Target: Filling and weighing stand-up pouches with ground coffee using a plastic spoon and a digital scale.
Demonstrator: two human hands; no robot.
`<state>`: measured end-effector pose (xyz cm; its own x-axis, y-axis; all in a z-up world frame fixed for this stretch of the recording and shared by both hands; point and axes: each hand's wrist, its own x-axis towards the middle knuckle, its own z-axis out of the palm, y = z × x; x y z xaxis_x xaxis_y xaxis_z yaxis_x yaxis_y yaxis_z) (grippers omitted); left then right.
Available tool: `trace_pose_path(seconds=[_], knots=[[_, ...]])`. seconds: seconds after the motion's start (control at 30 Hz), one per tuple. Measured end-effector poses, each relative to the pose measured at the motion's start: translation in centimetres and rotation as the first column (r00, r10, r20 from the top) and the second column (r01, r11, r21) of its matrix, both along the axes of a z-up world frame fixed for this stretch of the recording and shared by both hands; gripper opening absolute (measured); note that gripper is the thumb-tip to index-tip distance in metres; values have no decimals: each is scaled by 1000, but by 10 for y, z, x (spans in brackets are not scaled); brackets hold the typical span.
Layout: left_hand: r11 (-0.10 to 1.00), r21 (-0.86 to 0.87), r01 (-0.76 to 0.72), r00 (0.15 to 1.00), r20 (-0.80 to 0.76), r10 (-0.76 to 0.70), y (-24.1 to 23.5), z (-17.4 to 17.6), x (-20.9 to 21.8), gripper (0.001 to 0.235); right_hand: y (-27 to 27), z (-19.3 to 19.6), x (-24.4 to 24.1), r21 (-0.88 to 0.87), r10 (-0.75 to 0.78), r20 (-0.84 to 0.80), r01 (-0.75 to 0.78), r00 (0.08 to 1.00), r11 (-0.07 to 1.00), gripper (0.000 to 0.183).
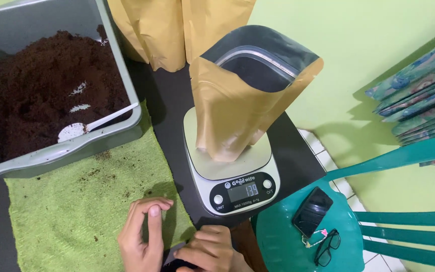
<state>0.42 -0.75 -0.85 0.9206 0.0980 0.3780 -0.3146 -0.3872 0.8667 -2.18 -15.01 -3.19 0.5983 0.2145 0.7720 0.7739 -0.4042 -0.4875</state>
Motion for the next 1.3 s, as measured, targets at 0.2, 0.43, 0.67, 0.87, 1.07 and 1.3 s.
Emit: trace_pose_path(seconds=[0.2, 0.43, 0.67, 0.87, 1.07, 1.3], knots=[[999, -4, 45, 999, 21, -45, 21, 11, -7, 24, -48, -44, 8, -35, -723, 8, 723, 691, 690, 45], [959, 240, 151, 989, -36, -147, 61, 59, 12, 39, -96, 68, 91, 381, -163, -336, 292, 928, 877, 43], [883, 71, 464, 870, -225, -439, 48, 92, 46, 76, -92, 55, 105, 187, -523, -307, 589, 795, 786, 32], [817, -8, 576, 777, -305, -551, 41, 142, 47, 123, -35, 114, 84, 186, -581, -168, 604, 797, 775, 24], [981, -25, 192, 969, 165, -186, 73, 157, 73, 149, 53, 165, 95, 35, -346, -15, 347, 938, 937, 22], [983, 56, -177, 897, 421, 137, 147, 152, 111, 113, 115, 212, 150, -180, 13, 64, -1, 998, 984, 24]])
